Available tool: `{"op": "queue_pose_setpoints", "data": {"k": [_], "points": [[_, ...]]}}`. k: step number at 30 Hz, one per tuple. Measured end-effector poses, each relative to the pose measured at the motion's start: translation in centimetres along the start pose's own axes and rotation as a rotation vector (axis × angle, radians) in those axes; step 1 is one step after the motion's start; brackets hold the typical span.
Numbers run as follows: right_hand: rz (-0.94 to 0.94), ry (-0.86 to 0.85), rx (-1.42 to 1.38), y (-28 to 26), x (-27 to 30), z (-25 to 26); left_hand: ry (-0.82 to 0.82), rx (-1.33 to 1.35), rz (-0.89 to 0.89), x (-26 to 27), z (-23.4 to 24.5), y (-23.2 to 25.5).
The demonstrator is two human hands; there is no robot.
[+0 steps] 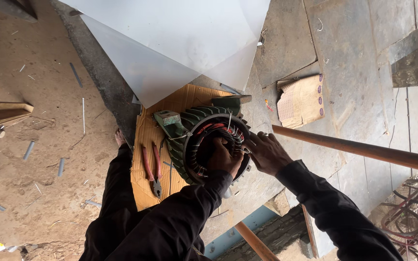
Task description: The person secures white tie wires around the copper windings of an electric motor stator. They use a rubber mallet to tap the wires into place and a metal rod to adjust the windings, working methodically around the stator.
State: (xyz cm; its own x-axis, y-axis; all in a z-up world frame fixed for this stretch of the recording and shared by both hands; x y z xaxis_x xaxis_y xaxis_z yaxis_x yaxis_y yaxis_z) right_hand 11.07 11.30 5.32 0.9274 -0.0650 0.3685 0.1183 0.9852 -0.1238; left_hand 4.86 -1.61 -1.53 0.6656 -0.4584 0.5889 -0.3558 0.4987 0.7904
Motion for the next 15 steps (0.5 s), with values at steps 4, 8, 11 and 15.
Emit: {"op": "queue_pose_setpoints", "data": {"k": [4,8,11,15], "points": [[0.177,0.131,0.323,-1.0,0.1,-1.2,0.011,-0.026,0.006,0.0,-0.2,-0.1],[-0.030,0.005,0.051,1.4,0.2,-1.8,-0.004,0.013,0.006,-0.2,-0.3,-0.4],[-0.315,-0.388,-0.385,2.9,1.5,-3.2,0.032,0.060,-0.052,0.1,-0.4,-0.5],[-0.458,-0.203,-0.583,3.1,0.2,-0.1,0.043,0.025,-0.080,-0.1,-0.4,-0.2]]}}
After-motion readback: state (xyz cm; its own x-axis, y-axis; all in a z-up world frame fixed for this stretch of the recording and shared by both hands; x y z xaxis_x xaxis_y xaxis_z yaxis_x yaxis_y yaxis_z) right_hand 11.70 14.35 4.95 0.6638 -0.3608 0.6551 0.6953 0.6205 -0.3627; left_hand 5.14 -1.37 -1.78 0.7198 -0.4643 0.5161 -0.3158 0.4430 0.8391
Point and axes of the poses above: each hand's wrist, its own x-axis away from the middle knuckle, its own z-axis out of the back of the hand, y = z × x, the point moved 5 cm from there along -x, towards the middle knuckle, and after that the axes turned 8 degrees about y, right-handed, at the moved point
